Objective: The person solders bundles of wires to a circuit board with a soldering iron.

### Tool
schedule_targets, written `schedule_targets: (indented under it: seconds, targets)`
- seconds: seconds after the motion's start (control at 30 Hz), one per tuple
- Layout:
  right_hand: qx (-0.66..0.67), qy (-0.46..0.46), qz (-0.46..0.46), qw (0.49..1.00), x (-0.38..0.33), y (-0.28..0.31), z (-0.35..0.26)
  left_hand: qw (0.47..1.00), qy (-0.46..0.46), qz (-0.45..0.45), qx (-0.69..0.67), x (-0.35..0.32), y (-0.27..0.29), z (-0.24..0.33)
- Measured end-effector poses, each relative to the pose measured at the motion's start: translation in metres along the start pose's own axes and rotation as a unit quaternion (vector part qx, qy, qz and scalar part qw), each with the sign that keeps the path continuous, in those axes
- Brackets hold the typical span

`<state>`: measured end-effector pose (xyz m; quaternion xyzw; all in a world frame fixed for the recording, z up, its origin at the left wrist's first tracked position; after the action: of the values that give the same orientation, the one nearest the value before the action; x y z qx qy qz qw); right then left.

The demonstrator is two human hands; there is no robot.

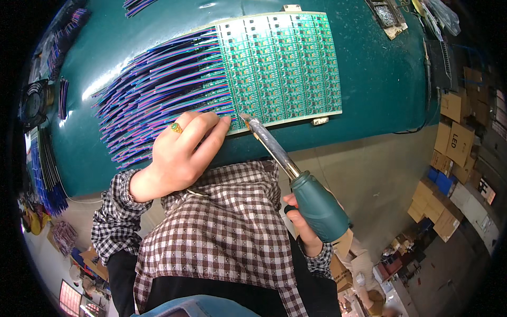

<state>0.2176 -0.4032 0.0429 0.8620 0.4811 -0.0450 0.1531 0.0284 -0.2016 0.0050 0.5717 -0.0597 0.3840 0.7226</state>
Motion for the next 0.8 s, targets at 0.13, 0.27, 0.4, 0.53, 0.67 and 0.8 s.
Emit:
schedule_targets:
  seconds: [0.13, 0.27, 0.4, 0.53, 0.67, 0.8]
  targets:
    - [0.002, -0.025, 0.016, 1.0, -0.001, 0.003, 0.006, 1.0, -0.001, 0.001, 0.003, -0.001, 0.0, 0.001]
    - [0.032, 0.008, 0.01, 0.999, -0.001, 0.006, 0.014, 1.0, 0.0, 0.003, -0.002, -0.002, -0.001, 0.0]
    - [0.041, 0.002, 0.025, 0.999, -0.003, 0.005, 0.017, 1.0, -0.003, -0.001, 0.001, -0.002, -0.001, 0.0]
    - [0.028, 0.013, 0.014, 0.999, -0.002, 0.005, 0.017, 1.0, -0.002, -0.003, 0.0, -0.002, 0.0, 0.0]
    - [0.015, 0.016, 0.005, 1.0, -0.001, 0.006, 0.016, 1.0, -0.003, 0.001, -0.001, -0.001, 0.0, 0.0]
    - [0.034, 0.008, 0.023, 0.999, -0.002, 0.003, 0.016, 1.0, -0.002, -0.003, -0.001, -0.001, 0.0, 0.0]
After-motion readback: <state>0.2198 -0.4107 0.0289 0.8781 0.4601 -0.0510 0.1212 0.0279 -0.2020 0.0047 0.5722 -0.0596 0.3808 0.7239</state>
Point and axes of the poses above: each hand's wrist, its own x-axis towards the middle knuckle, its own y-axis out of the back of the hand, z = x × y, the point moved 1 cm from there along x, towards the middle knuckle, and after that the axes turned 8 degrees about z, right-handed, at the moved point
